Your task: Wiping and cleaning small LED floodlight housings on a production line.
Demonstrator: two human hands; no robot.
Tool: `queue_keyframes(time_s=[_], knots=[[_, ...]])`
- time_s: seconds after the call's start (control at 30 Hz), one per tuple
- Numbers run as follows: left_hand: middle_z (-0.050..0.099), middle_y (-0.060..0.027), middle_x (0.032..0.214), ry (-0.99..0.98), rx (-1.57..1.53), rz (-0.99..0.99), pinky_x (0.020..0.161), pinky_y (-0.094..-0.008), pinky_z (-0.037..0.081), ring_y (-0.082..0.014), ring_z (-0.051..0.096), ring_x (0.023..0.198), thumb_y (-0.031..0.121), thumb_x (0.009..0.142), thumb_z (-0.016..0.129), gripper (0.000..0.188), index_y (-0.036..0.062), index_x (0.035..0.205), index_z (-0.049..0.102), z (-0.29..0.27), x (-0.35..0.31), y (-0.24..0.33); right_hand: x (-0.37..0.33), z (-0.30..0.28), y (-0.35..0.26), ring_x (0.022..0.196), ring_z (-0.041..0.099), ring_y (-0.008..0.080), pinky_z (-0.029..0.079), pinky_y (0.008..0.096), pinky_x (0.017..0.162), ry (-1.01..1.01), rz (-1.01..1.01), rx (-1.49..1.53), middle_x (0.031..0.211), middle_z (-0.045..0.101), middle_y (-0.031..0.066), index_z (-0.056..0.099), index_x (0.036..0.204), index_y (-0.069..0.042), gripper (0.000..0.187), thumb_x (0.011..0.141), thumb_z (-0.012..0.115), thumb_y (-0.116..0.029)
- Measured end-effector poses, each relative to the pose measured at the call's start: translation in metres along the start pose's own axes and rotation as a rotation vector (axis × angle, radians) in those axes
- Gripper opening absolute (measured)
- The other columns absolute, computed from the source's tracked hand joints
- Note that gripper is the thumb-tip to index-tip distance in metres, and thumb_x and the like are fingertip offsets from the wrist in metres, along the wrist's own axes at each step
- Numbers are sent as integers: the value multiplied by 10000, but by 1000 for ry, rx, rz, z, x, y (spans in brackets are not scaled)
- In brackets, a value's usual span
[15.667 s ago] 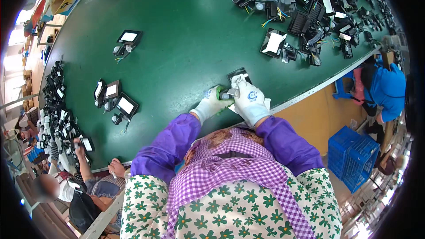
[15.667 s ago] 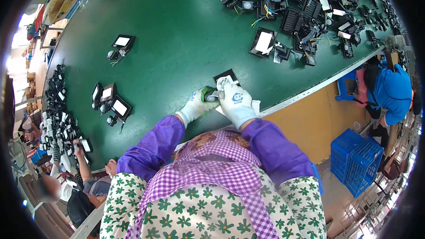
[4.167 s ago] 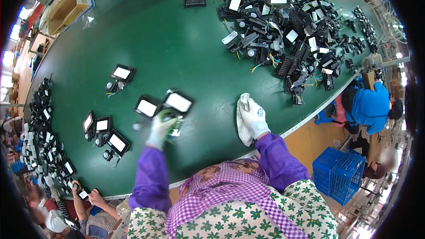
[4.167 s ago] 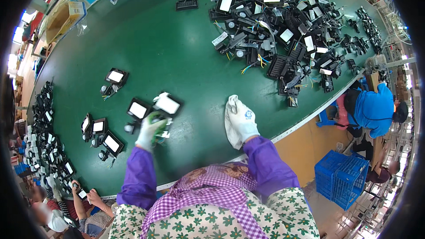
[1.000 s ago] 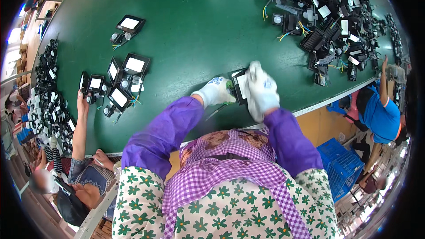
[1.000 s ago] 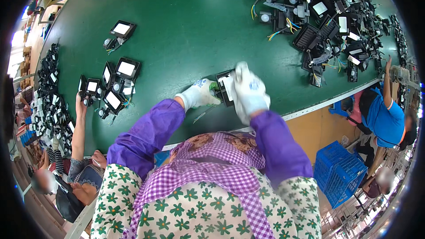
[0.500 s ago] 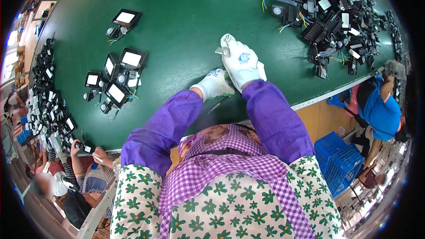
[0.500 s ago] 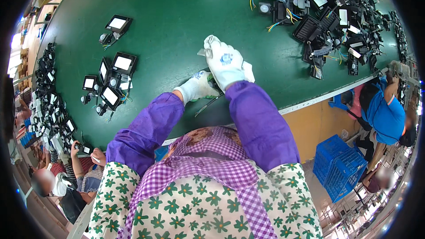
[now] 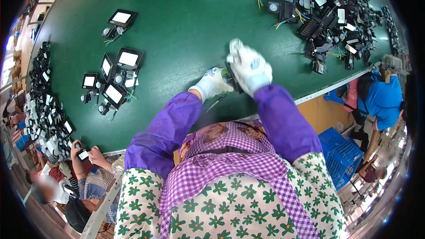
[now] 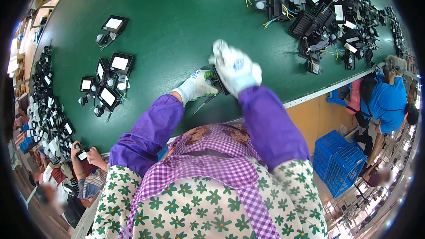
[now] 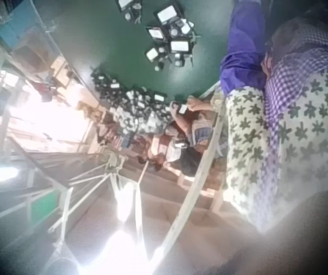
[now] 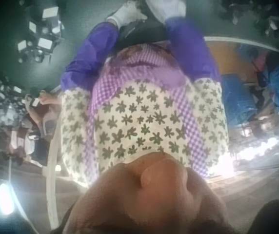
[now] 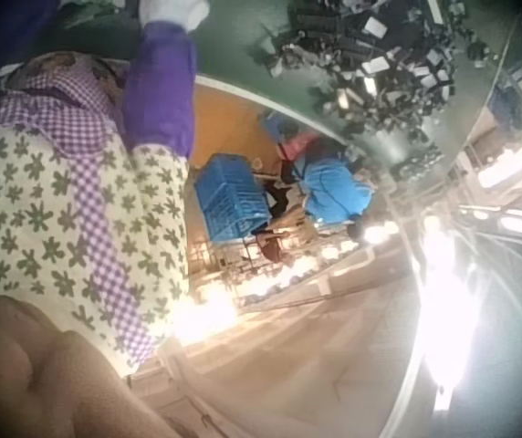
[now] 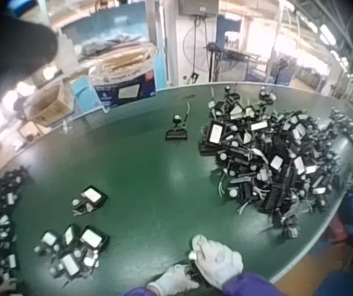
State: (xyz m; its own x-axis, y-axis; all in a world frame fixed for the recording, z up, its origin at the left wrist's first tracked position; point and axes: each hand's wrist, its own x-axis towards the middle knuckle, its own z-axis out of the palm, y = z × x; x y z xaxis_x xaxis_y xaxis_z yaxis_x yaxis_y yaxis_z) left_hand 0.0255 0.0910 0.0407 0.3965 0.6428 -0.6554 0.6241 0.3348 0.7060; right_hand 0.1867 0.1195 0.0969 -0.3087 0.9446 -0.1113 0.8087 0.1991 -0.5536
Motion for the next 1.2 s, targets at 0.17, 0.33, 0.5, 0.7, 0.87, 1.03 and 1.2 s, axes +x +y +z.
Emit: queue_keyframes(time_s=[0.17, 0.33, 0.5, 0.7, 0.87, 1.03, 1.2], knots=[[695, -122, 853, -12, 70, -14, 710, -376, 535, -244, 656, 764, 265, 692, 787, 446, 9, 1037, 667, -3, 3, 8, -64, 40, 31, 813, 653, 341, 521, 476, 753, 33, -18, -141, 912, 656, 157, 584, 1045, -55, 232, 882, 599, -219], [694, -126, 871, -57, 111, -86, 723, -378, 536, -253, 665, 783, 273, 689, 790, 465, 9, 1050, 665, -3, 6, 13, 30, 17, 35, 872, 617, 363, 482, 442, 769, 77, 389, 58, 957, 640, 149, 578, 1033, -53, 209, 979, 478, -228], [697, -139, 880, 9, 102, -46, 756, -365, 528, -249, 663, 807, 265, 689, 800, 470, 18, 1069, 671, 0, 4, 2, -25, 24, 13, 877, 636, 355, 507, 451, 760, -182, 118, -113, 908, 648, 160, 599, 1048, -71, 215, 991, 461, -226], [706, -126, 896, -83, 63, -8, 768, -359, 526, -238, 656, 806, 230, 700, 795, 448, 15, 1073, 670, -2, -1, 20, 44, 10, 26, 888, 642, 358, 509, 465, 805, -21, 95, -103, 926, 662, 169, 552, 1083, -84, 221, 972, 442, -239], [702, -96, 941, 132, -191, 19, 833, -321, 525, -199, 658, 920, 200, 704, 816, 479, -1, 1110, 661, 19, 6, -25, -1, 8, -4, 934, 637, 355, 506, 442, 834, -67, -76, -55, 922, 652, 165, 547, 1090, -60, 243, 941, 485, -242], [702, -106, 959, -10, -79, -54, 808, -328, 525, -207, 661, 897, 198, 704, 814, 495, -1, 1130, 661, 8, 1, 4, 61, 7, 99, 1014, 632, 340, 497, 420, 891, -32, 305, -77, 1055, 654, 158, 552, 1182, -101, 296, 1000, 410, -286], [666, -46, 863, 37, -125, -98, 550, -294, 486, -115, 590, 648, 199, 730, 821, 519, 16, 1175, 626, 11, -19, 17, 1, 3, 142, 1054, 641, 302, 498, 372, 904, 153, 495, -226, 1152, 665, 117, 606, 1216, -118, 290, 1001, 511, -289]])
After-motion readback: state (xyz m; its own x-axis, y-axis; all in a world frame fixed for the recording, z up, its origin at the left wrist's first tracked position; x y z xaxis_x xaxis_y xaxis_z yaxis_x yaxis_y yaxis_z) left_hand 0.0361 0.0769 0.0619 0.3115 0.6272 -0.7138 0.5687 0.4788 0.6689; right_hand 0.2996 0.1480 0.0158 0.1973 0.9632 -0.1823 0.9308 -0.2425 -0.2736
